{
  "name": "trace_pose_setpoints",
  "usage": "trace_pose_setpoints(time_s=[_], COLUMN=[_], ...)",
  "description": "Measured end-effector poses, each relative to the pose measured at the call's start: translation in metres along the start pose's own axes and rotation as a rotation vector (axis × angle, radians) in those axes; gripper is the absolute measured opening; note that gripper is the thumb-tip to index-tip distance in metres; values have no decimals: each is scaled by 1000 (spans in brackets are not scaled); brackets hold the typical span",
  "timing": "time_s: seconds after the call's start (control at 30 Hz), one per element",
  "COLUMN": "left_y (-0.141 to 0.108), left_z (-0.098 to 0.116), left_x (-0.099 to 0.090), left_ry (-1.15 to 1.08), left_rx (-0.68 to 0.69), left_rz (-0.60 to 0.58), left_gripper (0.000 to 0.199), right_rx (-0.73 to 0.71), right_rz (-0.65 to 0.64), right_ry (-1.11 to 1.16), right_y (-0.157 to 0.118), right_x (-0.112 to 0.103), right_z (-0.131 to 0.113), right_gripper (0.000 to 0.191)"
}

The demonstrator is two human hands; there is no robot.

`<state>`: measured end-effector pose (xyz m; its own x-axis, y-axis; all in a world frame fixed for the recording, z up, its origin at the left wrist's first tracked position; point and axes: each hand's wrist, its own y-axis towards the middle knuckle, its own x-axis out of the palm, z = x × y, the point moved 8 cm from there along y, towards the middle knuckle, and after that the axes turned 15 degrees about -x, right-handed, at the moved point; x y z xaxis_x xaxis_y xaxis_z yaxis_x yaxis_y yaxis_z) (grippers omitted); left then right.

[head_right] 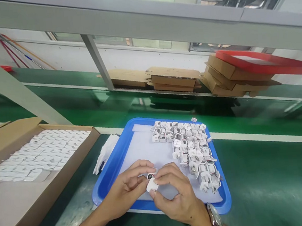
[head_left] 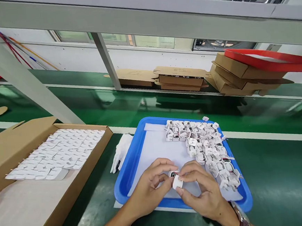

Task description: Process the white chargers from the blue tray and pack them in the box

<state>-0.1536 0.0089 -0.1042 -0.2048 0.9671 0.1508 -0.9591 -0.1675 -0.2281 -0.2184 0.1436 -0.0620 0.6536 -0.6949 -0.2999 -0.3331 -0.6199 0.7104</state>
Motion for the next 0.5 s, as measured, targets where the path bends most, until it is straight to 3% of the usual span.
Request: trace_pose_setpoints(time_s=[0.27,0.5], left_y=[2,4], left_z=[-1,-9], left_x=[-7,-12], left_ry=[-86,-125], left_rx=[-15,-10], left_rz=[-15,140], left_gripper=[20,11], right_rx=[82,137], right_rz=[-28,-90], right_ry=[-16,16], right_y=[-7,-8], right_x=[1,7], right_z=[6,8], right_gripper=[40,41])
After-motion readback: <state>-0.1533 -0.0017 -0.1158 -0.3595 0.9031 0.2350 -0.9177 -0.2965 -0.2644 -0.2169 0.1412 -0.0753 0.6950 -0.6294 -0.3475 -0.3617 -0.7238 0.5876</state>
